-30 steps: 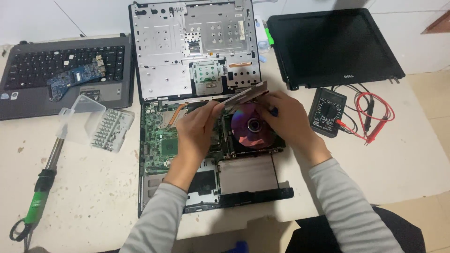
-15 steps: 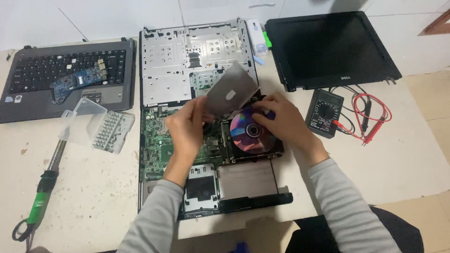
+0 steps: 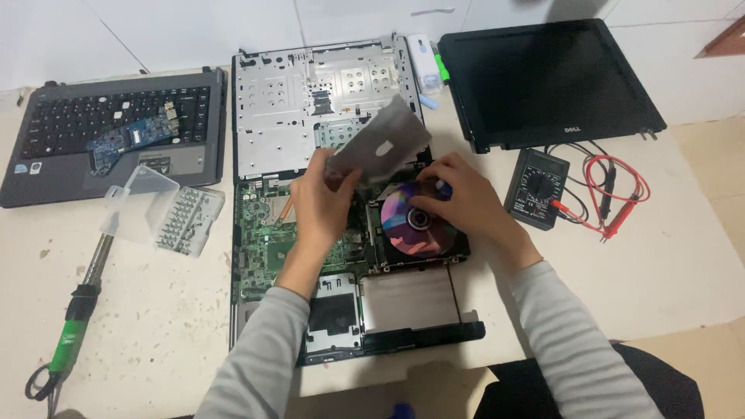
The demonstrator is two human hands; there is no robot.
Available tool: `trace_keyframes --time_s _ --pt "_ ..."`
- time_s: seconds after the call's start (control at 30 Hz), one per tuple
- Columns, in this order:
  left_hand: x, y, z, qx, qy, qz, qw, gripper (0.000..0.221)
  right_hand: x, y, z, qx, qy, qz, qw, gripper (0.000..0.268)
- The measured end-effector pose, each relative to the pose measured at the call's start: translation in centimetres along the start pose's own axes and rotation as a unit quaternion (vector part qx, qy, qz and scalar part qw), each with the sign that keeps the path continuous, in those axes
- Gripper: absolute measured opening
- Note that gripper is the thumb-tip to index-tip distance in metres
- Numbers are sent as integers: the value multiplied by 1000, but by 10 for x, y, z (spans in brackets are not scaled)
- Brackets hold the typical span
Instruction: Disassembling a laptop by removing the top cover, unscrewing internal components, and removing a disc
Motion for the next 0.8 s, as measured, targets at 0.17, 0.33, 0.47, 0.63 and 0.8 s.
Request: trace_keyframes --time_s 0.17,0.33,0.47,0.63,0.8 --pt "5 -6 4 16 79 16 997 29 0 -1 8 11 -10 -3 1000 52" --pt "39 9 30 100 251 -73 960 52 1 -2 13 32 -30 7 999 50" --pt "73 23 29 141 348 -140 916 55 16 0 7 40 -48 74 995 54" --pt "124 37 5 137 344 -172 913 60 48 13 -56 -2 -74 111 991 43" --pt "152 54 0 114 312 -232 914 63 40 22 -127 4 -134 78 988 46"
Point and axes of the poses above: each hand's wrist, its own y-axis away from the middle knuckle, its own x-axis out of the back of the hand, z = x × y, the point moved 5 cm from there along -y, towards the middle knuckle, and after that the axes turned 13 degrees about x, right-handed, at the moved point
